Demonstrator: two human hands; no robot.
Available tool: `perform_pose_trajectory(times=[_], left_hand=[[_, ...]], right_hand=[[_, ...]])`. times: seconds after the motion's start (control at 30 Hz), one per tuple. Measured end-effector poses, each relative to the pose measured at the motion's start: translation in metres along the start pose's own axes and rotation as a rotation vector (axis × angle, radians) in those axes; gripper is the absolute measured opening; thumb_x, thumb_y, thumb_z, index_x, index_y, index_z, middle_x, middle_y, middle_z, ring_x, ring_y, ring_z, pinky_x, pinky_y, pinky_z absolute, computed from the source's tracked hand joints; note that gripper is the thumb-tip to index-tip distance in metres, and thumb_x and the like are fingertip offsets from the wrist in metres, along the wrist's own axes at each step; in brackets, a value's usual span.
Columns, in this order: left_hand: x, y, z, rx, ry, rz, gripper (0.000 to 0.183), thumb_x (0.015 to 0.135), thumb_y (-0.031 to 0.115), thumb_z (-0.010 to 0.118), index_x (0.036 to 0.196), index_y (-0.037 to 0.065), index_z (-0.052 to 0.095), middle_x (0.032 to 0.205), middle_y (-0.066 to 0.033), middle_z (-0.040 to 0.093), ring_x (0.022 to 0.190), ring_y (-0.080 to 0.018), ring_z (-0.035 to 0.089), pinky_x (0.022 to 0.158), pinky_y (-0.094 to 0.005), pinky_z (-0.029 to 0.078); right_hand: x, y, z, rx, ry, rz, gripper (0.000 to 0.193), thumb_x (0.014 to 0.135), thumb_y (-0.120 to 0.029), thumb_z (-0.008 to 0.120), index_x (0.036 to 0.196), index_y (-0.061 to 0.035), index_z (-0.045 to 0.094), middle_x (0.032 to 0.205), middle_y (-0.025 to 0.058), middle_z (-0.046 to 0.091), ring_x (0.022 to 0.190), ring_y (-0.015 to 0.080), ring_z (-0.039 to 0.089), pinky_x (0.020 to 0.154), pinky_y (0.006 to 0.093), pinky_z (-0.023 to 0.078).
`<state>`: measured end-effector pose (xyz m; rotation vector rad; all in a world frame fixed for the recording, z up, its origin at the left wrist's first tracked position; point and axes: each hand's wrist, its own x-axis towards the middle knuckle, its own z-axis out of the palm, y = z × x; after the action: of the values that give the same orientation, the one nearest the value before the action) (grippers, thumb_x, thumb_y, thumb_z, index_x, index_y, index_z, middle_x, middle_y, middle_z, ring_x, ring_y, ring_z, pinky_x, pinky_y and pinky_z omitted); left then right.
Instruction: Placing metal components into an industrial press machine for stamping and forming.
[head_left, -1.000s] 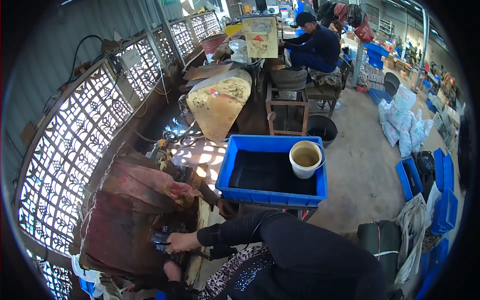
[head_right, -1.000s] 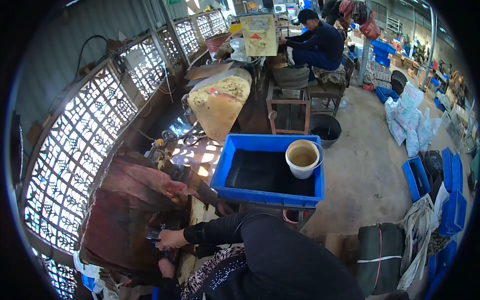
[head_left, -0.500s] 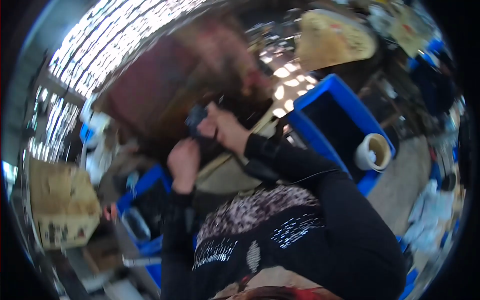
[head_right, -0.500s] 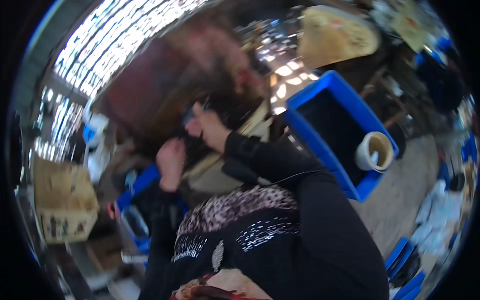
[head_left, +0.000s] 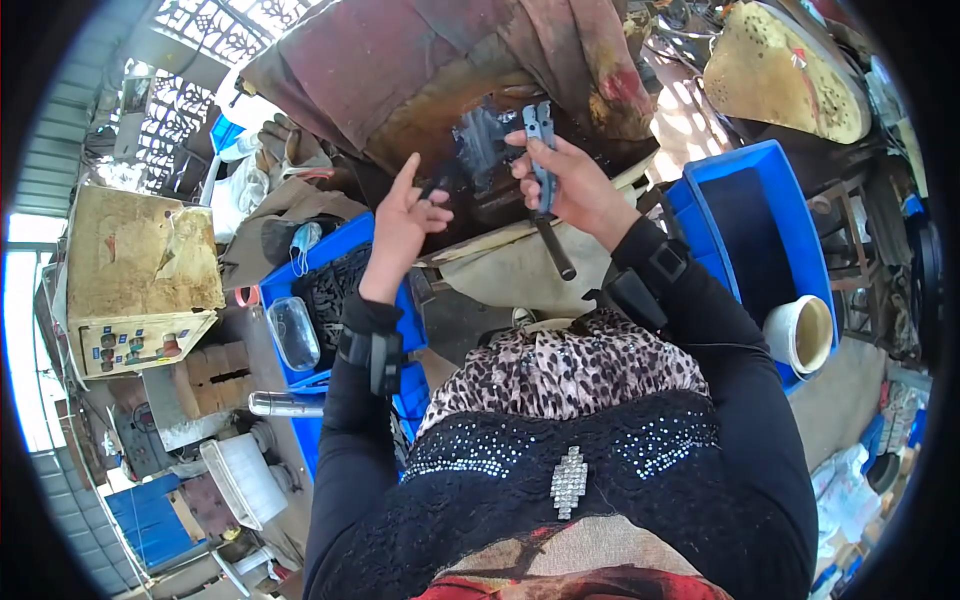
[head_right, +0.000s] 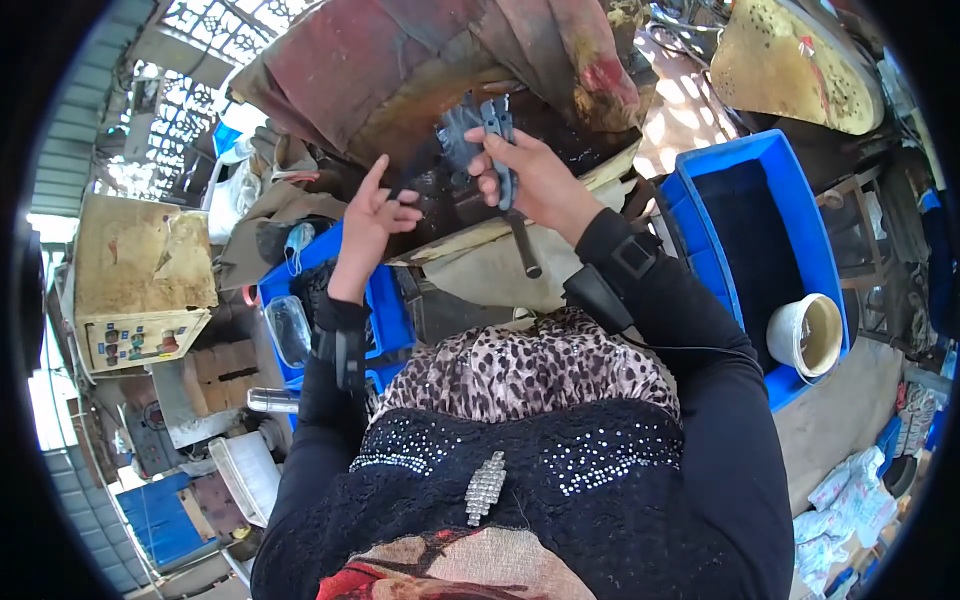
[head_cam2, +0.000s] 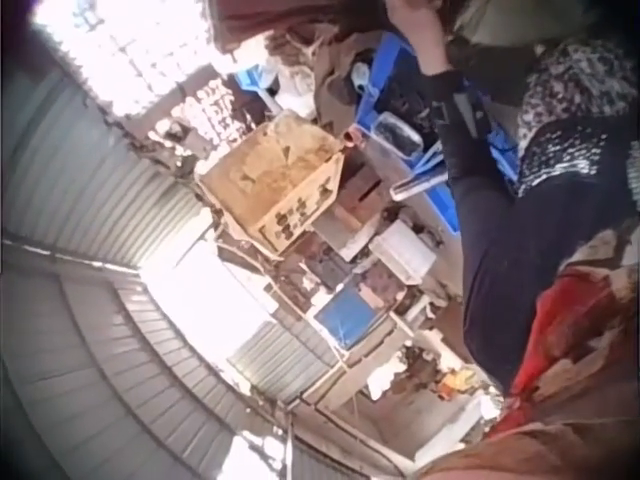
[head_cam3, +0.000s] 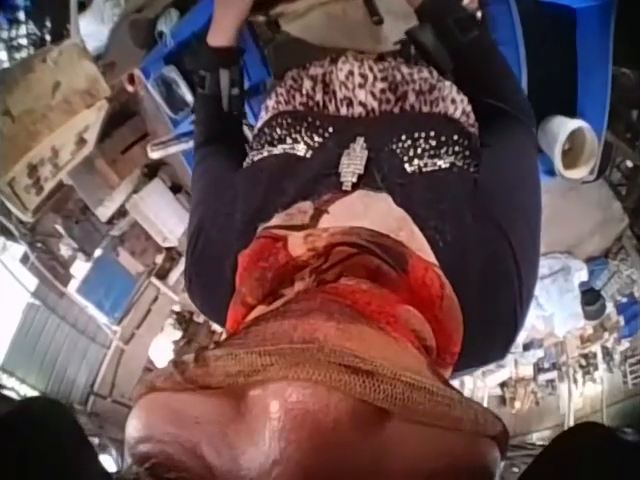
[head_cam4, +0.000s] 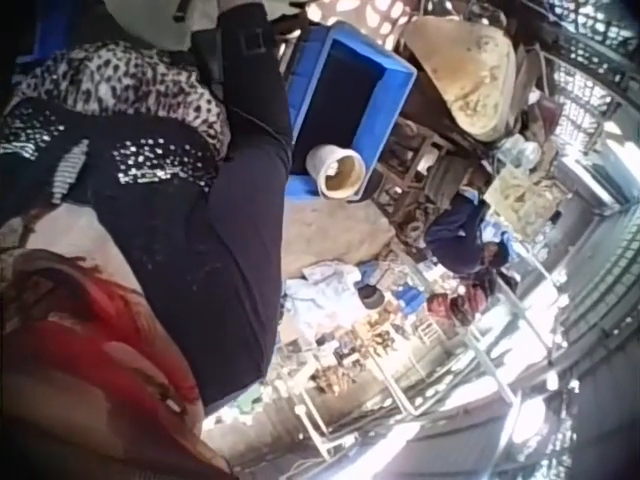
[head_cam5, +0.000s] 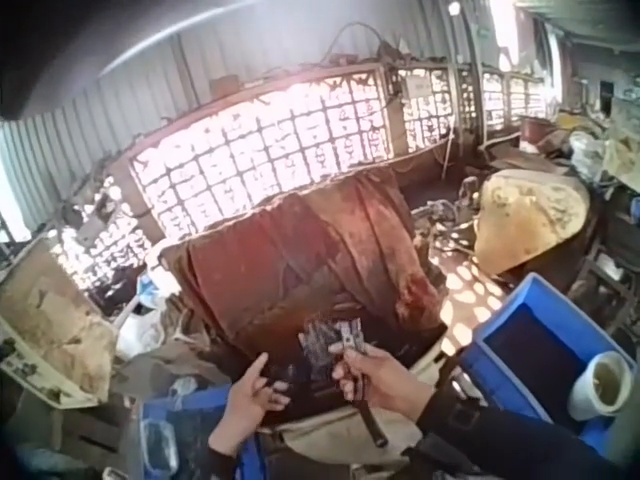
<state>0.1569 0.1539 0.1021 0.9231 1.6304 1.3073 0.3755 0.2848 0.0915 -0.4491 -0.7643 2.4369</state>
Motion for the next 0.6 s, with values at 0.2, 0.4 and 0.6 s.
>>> perform_pose_trajectory(times=[0.2, 0.4, 0.6], left_hand=[[0.072, -0.054, -0.016, 0.038, -0.008, 0.052, 0.042, 0.089, -0.009, 0.041, 0.125, 0.002, 0.059, 0.103, -0.0099, 0.068, 0.084, -0.0134, 0.065, 0.077, -0.0273, 0.052], [0.117, -0.108, -0.01, 0.144, -0.12, 0.163, 0.035, 0.088, -0.008, 0.046, 0.117, 0.001, 0.063, 0.101, -0.0072, 0.069, 0.093, -0.0128, 0.064, 0.083, -0.0261, 0.05], [0.126, -0.111, 0.01, 0.396, -0.222, 0.299, 0.033, 0.086, -0.01, 0.048, 0.113, -0.001, 0.066, 0.1, -0.0076, 0.07, 0.096, -0.0158, 0.064, 0.086, -0.0259, 0.048]], right_hand=[[-0.032, -0.004, -0.027, -0.725, -0.024, -0.113, 0.029, 0.092, -0.026, 0.065, 0.111, -0.0041, 0.062, 0.084, 0.0009, 0.062, 0.069, 0.0115, 0.056, 0.063, 0.0259, 0.047], [-0.076, 0.011, -0.02, -1.285, -0.056, -0.174, 0.039, 0.081, -0.039, 0.074, 0.103, -0.0074, 0.069, 0.088, 0.0107, 0.07, 0.075, 0.024, 0.067, 0.065, 0.0335, 0.049], [-0.083, 0.014, -0.022, -1.653, -0.262, -0.215, 0.036, 0.077, -0.034, 0.077, 0.105, -0.0122, 0.068, 0.088, 0.0112, 0.068, 0.077, 0.0324, 0.065, 0.066, 0.0367, 0.051]])
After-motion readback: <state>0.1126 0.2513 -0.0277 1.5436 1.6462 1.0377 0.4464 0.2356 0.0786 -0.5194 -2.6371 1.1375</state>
